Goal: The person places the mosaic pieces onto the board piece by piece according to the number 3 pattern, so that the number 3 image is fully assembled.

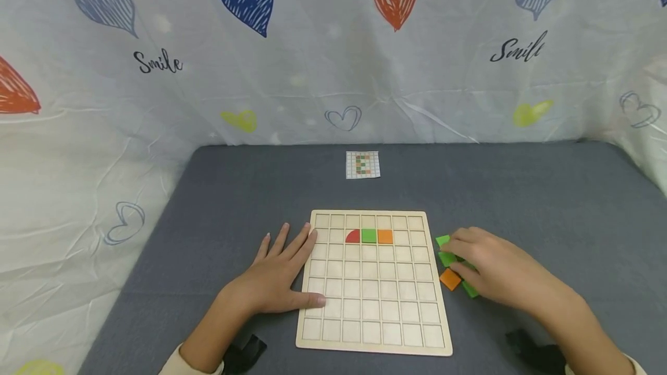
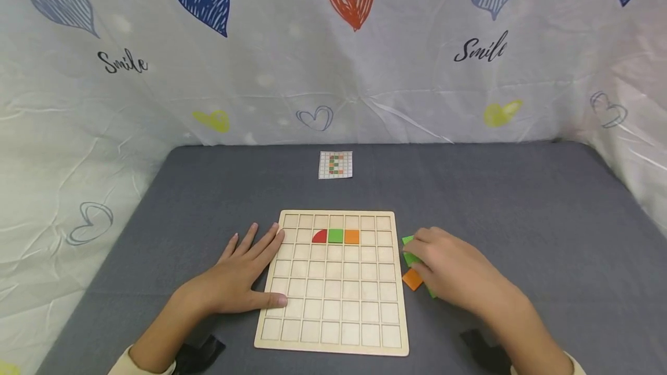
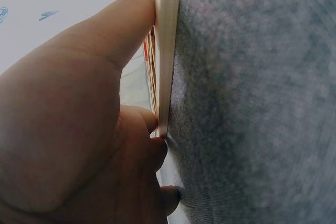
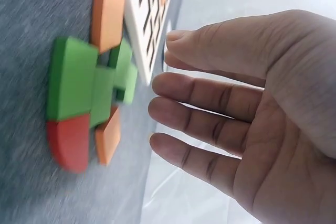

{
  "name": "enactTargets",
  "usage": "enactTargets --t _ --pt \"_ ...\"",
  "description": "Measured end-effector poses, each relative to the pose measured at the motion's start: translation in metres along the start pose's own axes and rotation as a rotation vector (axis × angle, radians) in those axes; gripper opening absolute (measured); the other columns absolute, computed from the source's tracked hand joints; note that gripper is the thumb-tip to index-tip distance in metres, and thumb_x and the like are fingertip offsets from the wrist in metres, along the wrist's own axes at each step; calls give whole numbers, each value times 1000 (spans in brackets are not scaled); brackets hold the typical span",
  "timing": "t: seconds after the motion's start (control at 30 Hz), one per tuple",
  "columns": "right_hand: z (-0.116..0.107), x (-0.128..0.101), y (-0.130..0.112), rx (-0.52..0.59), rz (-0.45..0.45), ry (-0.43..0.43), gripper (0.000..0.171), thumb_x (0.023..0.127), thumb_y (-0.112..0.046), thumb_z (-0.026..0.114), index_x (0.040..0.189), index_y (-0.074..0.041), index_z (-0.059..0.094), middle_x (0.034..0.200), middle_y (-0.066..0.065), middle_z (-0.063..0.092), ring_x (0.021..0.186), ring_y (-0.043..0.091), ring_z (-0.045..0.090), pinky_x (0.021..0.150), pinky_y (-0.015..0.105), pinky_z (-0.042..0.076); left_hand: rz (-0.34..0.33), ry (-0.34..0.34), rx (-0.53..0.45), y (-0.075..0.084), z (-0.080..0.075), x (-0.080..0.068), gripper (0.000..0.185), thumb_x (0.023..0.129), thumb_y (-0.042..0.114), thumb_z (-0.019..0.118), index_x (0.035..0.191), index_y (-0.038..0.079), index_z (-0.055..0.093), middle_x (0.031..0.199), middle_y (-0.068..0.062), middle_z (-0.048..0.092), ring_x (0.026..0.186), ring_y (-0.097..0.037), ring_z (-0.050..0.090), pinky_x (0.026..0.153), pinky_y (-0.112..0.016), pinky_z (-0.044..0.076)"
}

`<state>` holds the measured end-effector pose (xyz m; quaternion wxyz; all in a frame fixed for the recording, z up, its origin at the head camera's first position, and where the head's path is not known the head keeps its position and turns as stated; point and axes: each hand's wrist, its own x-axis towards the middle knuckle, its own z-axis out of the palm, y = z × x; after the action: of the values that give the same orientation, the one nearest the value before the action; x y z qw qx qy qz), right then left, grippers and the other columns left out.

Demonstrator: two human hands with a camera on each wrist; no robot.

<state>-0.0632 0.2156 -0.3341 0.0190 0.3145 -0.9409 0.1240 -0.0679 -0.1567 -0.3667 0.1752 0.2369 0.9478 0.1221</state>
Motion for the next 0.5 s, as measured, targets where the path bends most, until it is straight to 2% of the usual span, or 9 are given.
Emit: enactTargets --t 0.23,0.5 --pt "2 -13 10 -10 -2 26 23 72 -12 74 95 -11 69 91 -7 58 84 11 54 67 31 48 -3 1 -6 0 0 0 104 69 79 44 146 26 -3 150 8 -9 133 -26 -14 101 -56 -5" --pt "6 -26 17 2 -4 55 23 69 -9 75 90 -17 69 83 -15 53 72 2 47 58 24 43 5 3 4 0 0 0 103 70 78 44 146 26 -2 150 7 -9 134 -26 -14 101 -56 -4"
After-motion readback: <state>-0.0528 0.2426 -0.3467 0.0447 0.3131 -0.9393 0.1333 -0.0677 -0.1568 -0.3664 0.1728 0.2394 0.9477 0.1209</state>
